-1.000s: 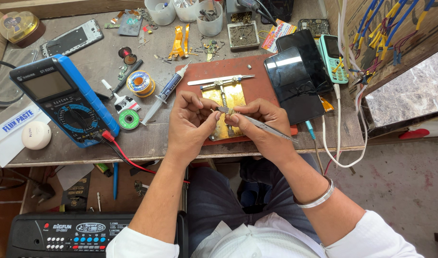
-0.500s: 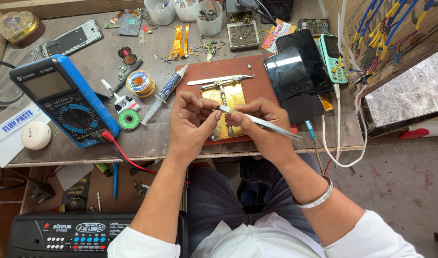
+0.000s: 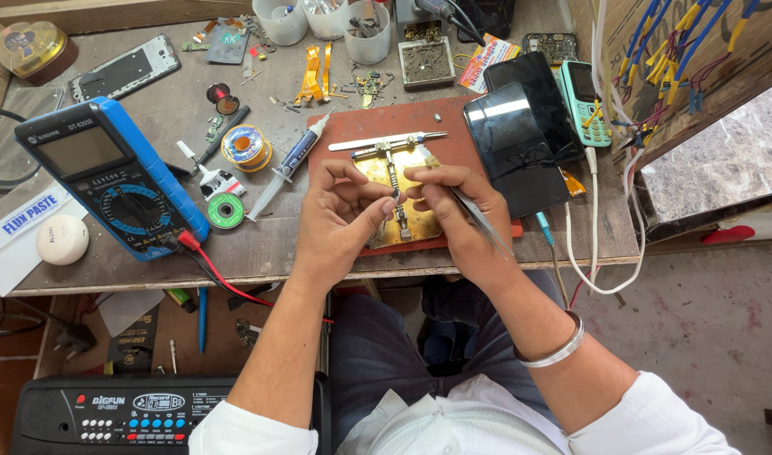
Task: The person solders a small component onto a phone part held in a circuit board clamp. They position the component by hand, apply flux, hold it with tweezers, and use a soldering iron to solder the contacts, working over a cluttered repair bench.
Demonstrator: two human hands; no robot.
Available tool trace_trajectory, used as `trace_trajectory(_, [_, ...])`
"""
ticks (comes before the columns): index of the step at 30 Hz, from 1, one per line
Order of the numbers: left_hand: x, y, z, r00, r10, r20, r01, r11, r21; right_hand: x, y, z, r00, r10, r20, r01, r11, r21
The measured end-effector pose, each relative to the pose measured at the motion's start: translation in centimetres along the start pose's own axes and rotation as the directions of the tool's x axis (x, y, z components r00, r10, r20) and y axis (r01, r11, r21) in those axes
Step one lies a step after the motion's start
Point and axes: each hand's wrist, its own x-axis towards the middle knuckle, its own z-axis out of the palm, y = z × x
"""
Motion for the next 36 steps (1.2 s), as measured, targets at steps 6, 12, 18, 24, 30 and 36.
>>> trace_trajectory(6, [0.09, 0.11, -0.23, 0.998, -0.055, 0.039, 0.055, 0.998, -0.012, -0.19, 0.16, 0.0, 1.0, 0.019, 0.02, -0.015, 0.988, -0.154])
trace_trajectory(12, [0.08, 0.14, -0.39, 0.996, -0.081, 0.038, 0.081, 0.997, 0.013, -0.31, 0.05, -0.08, 1.0, 0.012, 0.002, -0.011, 0.969, -0.248])
trace_trajectory(18, [0.12, 0.06, -0.56, 0.998, -0.055, 0.039, 0.056, 0.998, -0.034, -0.39, 0.09, 0.17, 1.0, -0.028, -0.009, 0.024, 0.957, -0.291])
trace_trajectory(24, [0.12, 0.06, -0.59, 0.997, -0.06, 0.039, 0.061, 0.998, -0.024, -0.19, 0.11, 0.38, 0.999, 0.001, -0.048, -0.012, 0.977, -0.215])
trace_trajectory(30, [0.04, -0.03, -0.51, 0.999, -0.047, 0.025, 0.047, 0.999, 0.023, -0.37, -0.01, 0.14, 0.999, 0.039, -0.028, -0.043, 0.99, -0.132])
trace_trajectory(36, [0.04, -0.05, -0.49, 0.999, -0.046, 0.023, 0.045, 0.998, 0.039, -0.42, -0.19, 0.25, 0.998, -0.032, -0.061, 0.018, 0.977, -0.212])
